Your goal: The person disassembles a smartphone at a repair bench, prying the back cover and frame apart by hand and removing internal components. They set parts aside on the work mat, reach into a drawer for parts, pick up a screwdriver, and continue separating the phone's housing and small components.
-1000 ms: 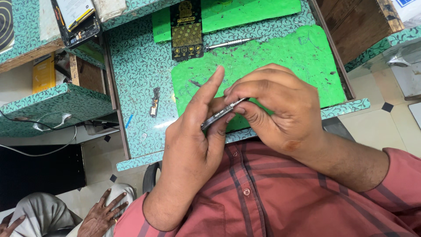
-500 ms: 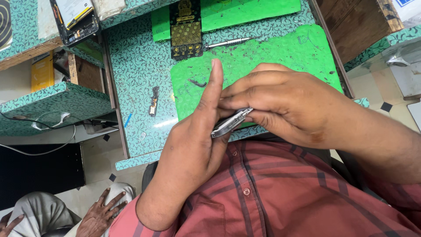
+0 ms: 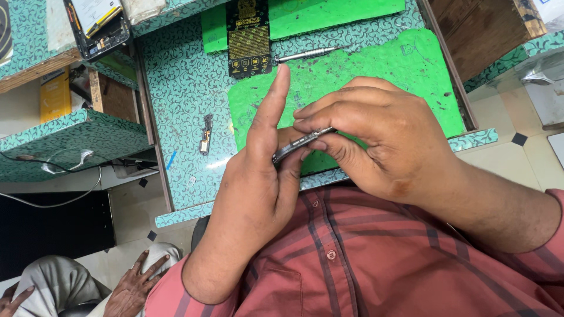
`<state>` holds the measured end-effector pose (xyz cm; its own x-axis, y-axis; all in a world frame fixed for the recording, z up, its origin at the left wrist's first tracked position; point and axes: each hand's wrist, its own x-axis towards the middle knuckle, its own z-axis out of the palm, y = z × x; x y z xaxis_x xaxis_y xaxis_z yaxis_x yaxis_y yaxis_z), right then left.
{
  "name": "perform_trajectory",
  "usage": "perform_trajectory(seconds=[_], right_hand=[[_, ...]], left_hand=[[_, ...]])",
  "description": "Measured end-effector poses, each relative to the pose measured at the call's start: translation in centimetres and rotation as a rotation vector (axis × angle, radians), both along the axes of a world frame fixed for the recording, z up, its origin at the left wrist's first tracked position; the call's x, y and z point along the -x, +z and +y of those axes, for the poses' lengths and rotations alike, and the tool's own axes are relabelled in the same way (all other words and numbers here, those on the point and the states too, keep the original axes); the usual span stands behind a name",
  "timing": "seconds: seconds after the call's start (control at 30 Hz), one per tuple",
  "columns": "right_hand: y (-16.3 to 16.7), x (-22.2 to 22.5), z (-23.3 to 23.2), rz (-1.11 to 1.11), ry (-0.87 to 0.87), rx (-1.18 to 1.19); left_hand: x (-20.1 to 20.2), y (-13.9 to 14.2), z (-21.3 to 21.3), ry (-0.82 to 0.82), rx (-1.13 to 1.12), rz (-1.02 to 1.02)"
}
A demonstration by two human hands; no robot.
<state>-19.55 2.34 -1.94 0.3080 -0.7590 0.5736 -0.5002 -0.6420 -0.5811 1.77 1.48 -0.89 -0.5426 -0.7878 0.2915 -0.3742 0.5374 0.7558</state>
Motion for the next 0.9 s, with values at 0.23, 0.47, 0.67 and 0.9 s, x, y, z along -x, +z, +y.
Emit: perform_trajectory(seconds=[0.23,0.47,0.67,0.9], right_hand=[[0.2,-0.6,0.4,0.025,-0.067,-0.011],[0.0,-0.8,0.6,0.036,-0.074,0.005],[0.9,1.8,-1.0,0.032,0.127,-0.228],[0.8,2.7,-1.4,0.176,0.309,-0.096]], left_hand=[[0.7,0.4,0.1,0.021,0.024,0.055],[0.4,0.2,0.2,0.023,0.03,0.044],[-0.3,0.0,-0.1,-0.066,-0.006,-0.058],[-0.5,0.7,-0.5,-0.134,-0.138,0.051]])
